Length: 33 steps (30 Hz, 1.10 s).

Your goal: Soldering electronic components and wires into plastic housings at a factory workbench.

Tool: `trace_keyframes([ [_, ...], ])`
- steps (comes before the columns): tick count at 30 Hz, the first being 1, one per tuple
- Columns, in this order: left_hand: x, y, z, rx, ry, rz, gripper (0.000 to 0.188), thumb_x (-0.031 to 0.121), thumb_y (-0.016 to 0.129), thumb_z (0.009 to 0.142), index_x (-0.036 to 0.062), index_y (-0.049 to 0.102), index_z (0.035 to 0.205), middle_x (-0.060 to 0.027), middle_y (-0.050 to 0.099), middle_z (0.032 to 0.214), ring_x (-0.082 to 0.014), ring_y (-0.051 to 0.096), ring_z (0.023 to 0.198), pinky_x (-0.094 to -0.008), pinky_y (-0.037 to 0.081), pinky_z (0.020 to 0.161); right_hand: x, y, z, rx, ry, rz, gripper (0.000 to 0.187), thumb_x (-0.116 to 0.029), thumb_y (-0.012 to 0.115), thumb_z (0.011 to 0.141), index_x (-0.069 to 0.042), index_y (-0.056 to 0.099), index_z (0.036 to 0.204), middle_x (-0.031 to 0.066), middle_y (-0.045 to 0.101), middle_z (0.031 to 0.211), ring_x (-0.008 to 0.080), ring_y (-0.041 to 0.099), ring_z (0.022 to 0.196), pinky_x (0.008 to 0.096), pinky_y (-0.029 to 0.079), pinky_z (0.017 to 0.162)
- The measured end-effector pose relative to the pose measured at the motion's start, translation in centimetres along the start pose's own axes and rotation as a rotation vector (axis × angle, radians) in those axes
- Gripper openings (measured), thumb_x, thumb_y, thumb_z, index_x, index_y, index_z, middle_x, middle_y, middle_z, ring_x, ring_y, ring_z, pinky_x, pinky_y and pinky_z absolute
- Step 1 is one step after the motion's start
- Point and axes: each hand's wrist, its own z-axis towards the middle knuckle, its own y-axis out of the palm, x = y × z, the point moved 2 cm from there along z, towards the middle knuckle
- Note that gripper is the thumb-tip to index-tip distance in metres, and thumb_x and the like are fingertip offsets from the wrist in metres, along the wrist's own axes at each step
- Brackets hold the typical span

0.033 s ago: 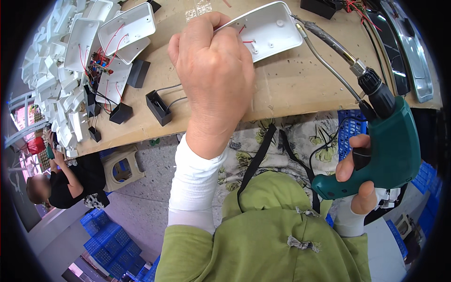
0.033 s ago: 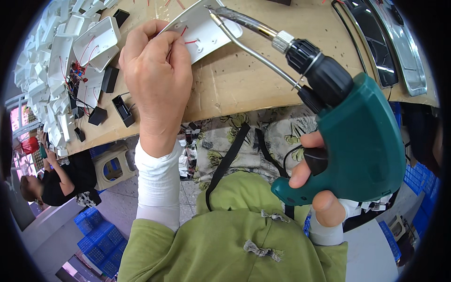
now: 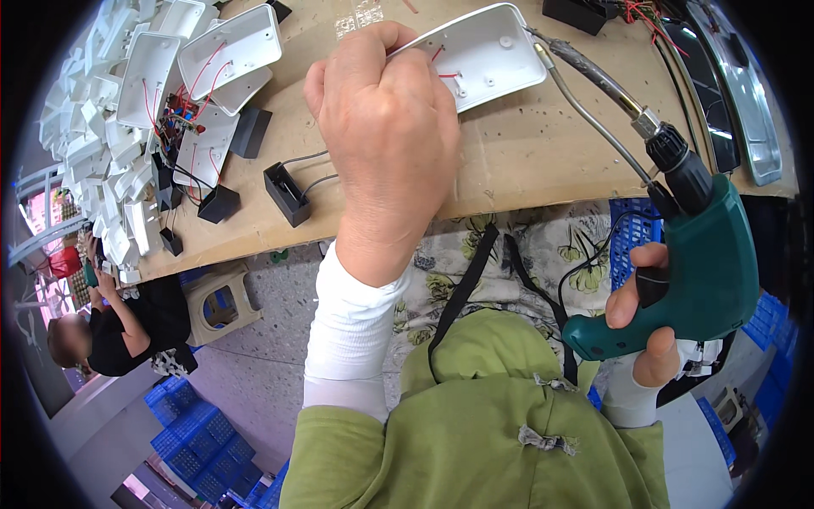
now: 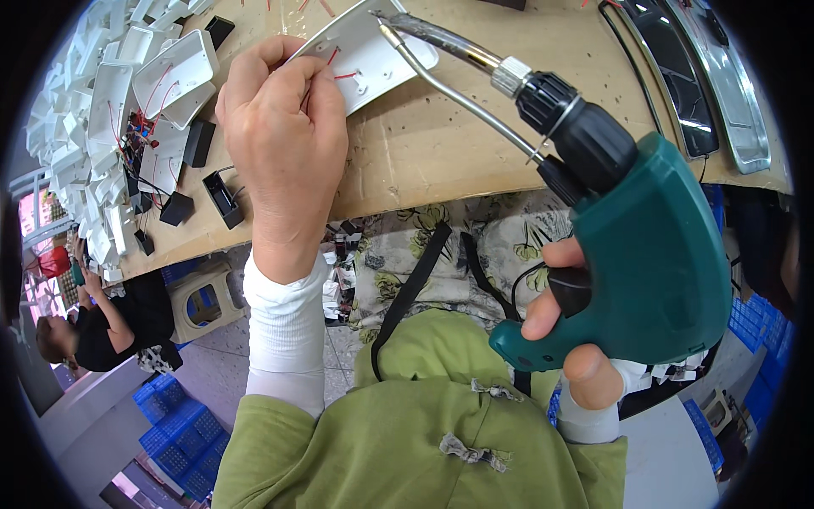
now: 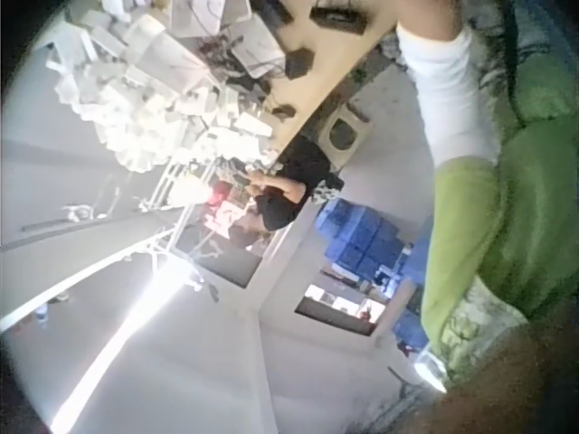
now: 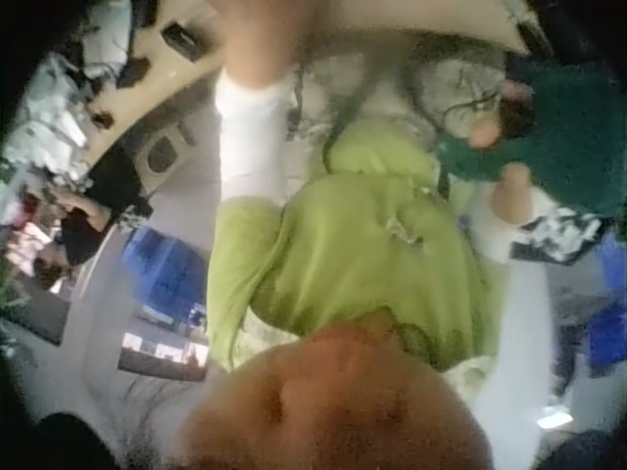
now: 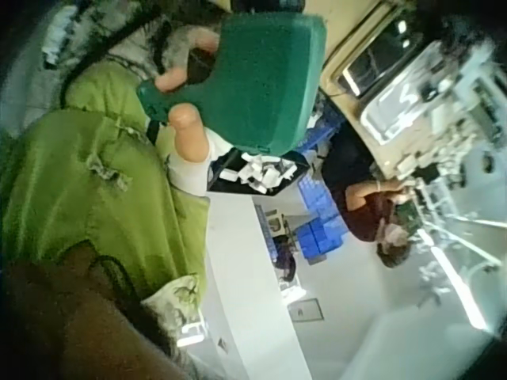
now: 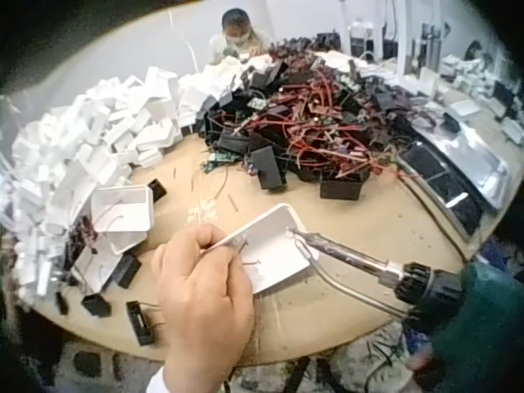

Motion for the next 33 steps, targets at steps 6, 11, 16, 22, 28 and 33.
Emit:
trace_keyframes([
  [6,-0.1,0.0,0.0,0.022,0.004,-0.006,0.004,0.003,0.059,0.07,0.0035,0.062,0.073,-0.0058,0.058,0.088,-0.022,0.053,0.077,-0.0325,0.036,0.075,0.1,0.0,0.0,-0.064,0.04,0.058,0.072,-0.032,0.07,0.074,0.012,0.034,0.118,0.0194,0.048,0.11,0.0123,0.056,0.063,0.0218,0.049,0.052],
  [11,0.2,0.1,0.0,0.015,0.004,0.011,0.004,0.003,0.059,0.07,0.0037,0.062,0.072,-0.0054,0.058,0.087,-0.0207,0.054,0.077,-0.0325,0.035,0.075,-0.3,0.3,0.2,-0.042,0.04,0.026,0.072,-0.033,0.07,0.074,0.012,0.034,0.118,0.0175,0.052,0.102,0.0121,0.055,0.062,0.0214,0.048,0.052],
  [16,0.2,0.2,-0.1,0.015,0.001,0.035,0.004,0.003,0.059,0.07,0.0039,0.062,0.072,-0.0049,0.058,0.087,-0.0196,0.054,0.078,-0.0327,0.035,0.076,-0.6,0.7,0.2,0.075,0.144,-0.003,0.077,-0.041,0.078,0.063,0.008,0.044,0.112,0.0069,0.062,0.072,0.0121,0.058,0.063,0.0204,0.049,0.056],
  [22,-0.3,0.2,-0.3,0.034,0.052,-0.019,0.013,0.004,0.064,0.062,0.0009,0.06,0.074,-0.0076,0.055,0.09,-0.0224,0.051,0.081,-0.0355,0.033,0.073,-0.5,0.6,0.3,0.045,0.141,0.02,0.079,-0.041,0.077,0.063,0.008,0.042,0.113,0.0075,0.062,0.072,0.0121,0.058,0.063,0.0202,0.049,0.056],
  [28,-0.4,-0.2,-0.4,0.084,0.042,-0.14,0.015,0.001,0.063,0.064,-0.0001,0.06,0.079,-0.0099,0.057,0.093,-0.0247,0.055,0.082,-0.0367,0.04,0.071,-0.5,0.2,0.2,-0.043,0.093,-0.007,0.075,-0.039,0.07,0.073,0.011,0.035,0.117,0.0084,0.057,0.076,0.0105,0.053,0.061,0.0175,0.044,0.053],
  [33,0.1,-1.5,0.6,0.209,0.053,-0.092,0.023,0.004,0.068,0.067,0.0011,0.062,0.088,-0.0114,0.06,0.094,-0.0221,0.06,0.082,-0.0274,0.047,0.07,-0.5,0.5,0.3,-0.017,0.05,0.0,0.076,-0.038,0.07,0.073,0.011,0.034,0.119,0.0092,0.058,0.078,0.0116,0.055,0.062,0.0205,0.047,0.053],
])
